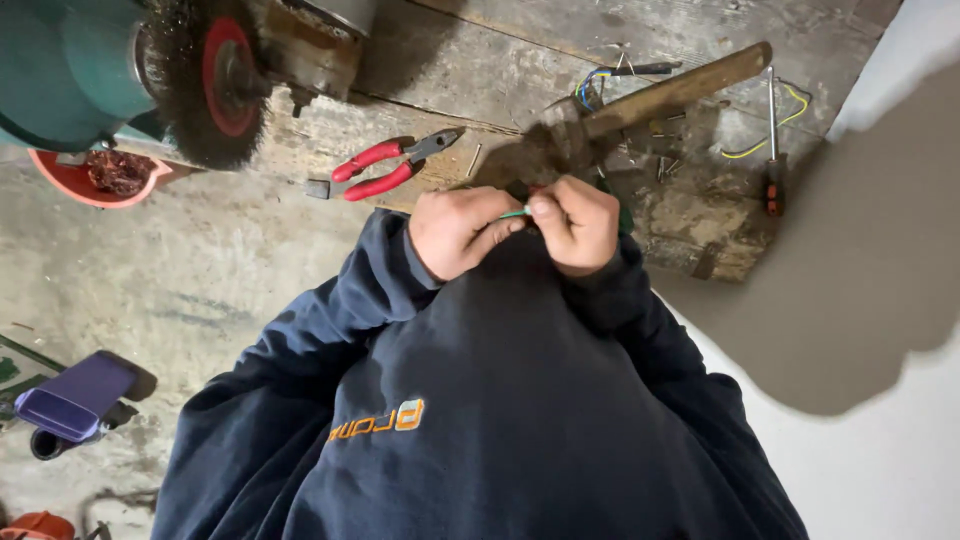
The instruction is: Stripping insulation from electrical wires using pliers at a workbench.
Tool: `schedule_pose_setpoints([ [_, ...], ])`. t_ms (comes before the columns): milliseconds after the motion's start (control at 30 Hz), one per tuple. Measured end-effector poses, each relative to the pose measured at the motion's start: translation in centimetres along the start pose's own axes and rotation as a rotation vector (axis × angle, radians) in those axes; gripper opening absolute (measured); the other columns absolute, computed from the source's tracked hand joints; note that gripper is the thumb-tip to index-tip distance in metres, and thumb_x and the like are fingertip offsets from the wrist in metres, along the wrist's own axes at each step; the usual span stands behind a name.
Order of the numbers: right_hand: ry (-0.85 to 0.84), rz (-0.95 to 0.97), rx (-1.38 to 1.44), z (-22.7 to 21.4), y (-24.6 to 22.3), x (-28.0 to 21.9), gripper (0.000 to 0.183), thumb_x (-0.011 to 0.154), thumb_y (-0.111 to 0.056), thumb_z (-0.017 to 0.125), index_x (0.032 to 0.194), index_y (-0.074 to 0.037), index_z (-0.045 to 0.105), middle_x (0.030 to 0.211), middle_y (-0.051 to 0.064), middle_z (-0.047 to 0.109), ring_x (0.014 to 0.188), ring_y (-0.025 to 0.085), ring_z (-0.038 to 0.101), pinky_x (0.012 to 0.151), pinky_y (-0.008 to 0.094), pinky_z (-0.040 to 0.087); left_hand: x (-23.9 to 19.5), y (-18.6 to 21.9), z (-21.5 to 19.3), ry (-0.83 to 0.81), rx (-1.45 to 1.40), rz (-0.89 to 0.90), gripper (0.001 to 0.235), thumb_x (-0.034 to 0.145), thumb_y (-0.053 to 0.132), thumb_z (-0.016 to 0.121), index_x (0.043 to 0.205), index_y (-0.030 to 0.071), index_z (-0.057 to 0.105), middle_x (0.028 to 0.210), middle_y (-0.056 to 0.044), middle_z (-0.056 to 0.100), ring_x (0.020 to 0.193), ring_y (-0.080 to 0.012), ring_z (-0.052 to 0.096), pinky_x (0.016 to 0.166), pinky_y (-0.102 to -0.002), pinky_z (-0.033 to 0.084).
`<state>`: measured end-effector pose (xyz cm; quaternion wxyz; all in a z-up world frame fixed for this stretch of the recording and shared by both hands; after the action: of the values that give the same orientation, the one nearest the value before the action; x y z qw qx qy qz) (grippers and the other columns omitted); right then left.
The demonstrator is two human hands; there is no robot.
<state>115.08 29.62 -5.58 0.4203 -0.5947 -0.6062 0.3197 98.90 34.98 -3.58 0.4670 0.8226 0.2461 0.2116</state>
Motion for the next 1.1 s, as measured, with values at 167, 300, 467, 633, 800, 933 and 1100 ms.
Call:
schedule_pose_setpoints([
  [167, -0.279, 0.211, 0.689, 3.0, 5.7, -3.3, 0.037, 0.109, -0.031, 0.056, 0.088, -0.002, 0.063, 0.081, 0.003, 0.064, 0.07, 0.01, 0.058, 0.066, 0.026, 0.046, 0.0, 0.9, 0.0, -0.05, -0.182, 0.039, 0.015, 0.105, 0.023, 0.062, 0.108, 0.011, 0.07, 0.088, -0.009, 0.07, 0.082, -0.0327, 0.07, 0.071, -0.041, 0.054],
  [300, -0.107, 0.237, 0.722, 3.4, 6.5, -4.1, 0.038, 0.11, -0.036, 0.058, 0.097, 0.0, 0.062, 0.087, 0.004, 0.063, 0.073, 0.008, 0.056, 0.069, 0.024, 0.044, -0.2, 0.7, -0.1, -0.054, -0.118, -0.074, 0.016, 0.104, 0.026, 0.062, 0.101, 0.013, 0.071, 0.08, -0.01, 0.069, 0.073, -0.0329, 0.069, 0.062, -0.041, 0.052],
  [467, -0.084, 0.059, 0.032, 1.5, 4.3, -2.6, 0.029, 0.104, -0.031, 0.07, 0.097, -0.005, 0.059, 0.107, 0.009, 0.073, 0.083, 0.019, 0.063, 0.074, 0.026, 0.05, -1.5, -0.1, -0.4, -0.009, -0.08, -0.139, 0.018, 0.105, 0.026, 0.061, 0.1, 0.012, 0.07, 0.079, -0.011, 0.068, 0.07, -0.0336, 0.068, 0.062, -0.041, 0.051],
  [633, -0.106, -0.142, -0.68, 4.2, 6.8, -3.6, 0.067, 0.079, -0.044, 0.084, 0.13, -0.006, 0.064, 0.124, 0.015, 0.062, 0.111, 0.037, 0.06, 0.095, 0.049, 0.046, -1.9, 0.1, -0.5, 0.04, -0.156, -0.145, 0.017, 0.106, 0.024, 0.06, 0.103, 0.011, 0.07, 0.081, -0.011, 0.069, 0.074, -0.0326, 0.07, 0.064, -0.04, 0.054],
  [800, -0.167, -0.069, -0.489, 4.1, 10.4, -5.2, 0.058, 0.085, -0.039, 0.083, 0.127, -0.005, 0.062, 0.127, 0.018, 0.062, 0.118, 0.038, 0.059, 0.102, 0.044, 0.047, -2.3, 0.3, -1.0, 0.064, -0.178, -0.149, 0.018, 0.108, 0.022, 0.058, 0.106, 0.009, 0.069, 0.087, -0.012, 0.07, 0.083, -0.033, 0.071, 0.073, -0.038, 0.054],
  [933, -0.279, 0.448, 0.747, 2.8, 12.3, -8.0, 0.055, 0.092, -0.03, 0.073, 0.14, -0.01, 0.054, 0.126, 0.014, 0.062, 0.12, 0.033, 0.061, 0.108, 0.035, 0.044, -2.8, 0.1, -1.1, 0.06, -0.308, -0.134, 0.022, 0.111, 0.022, 0.054, 0.114, 0.005, 0.068, 0.092, -0.01, 0.07, 0.086, -0.0285, 0.071, 0.078, -0.035, 0.055],
  [1100, -0.358, 0.21, 0.077, 2.7, 6.9, -6.5, 0.047, 0.08, -0.009, 0.079, 0.123, -0.002, 0.061, 0.115, 0.021, 0.064, 0.111, 0.041, 0.058, 0.099, 0.042, 0.045, -2.9, -0.9, 0.8, 0.007, -0.442, -0.204, 0.024, 0.111, 0.024, 0.055, 0.11, 0.005, 0.07, 0.082, -0.005, 0.068, 0.073, -0.015, 0.066, 0.07, -0.03, 0.053],
])
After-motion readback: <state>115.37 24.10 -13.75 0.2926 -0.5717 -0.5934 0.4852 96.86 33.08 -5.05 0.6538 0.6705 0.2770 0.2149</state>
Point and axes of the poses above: each hand's wrist, its own x-axis towards the middle knuckle, its own z-axis out of the palm, y = z × x, the point moved 7 cm from there along x, towards the middle knuckle
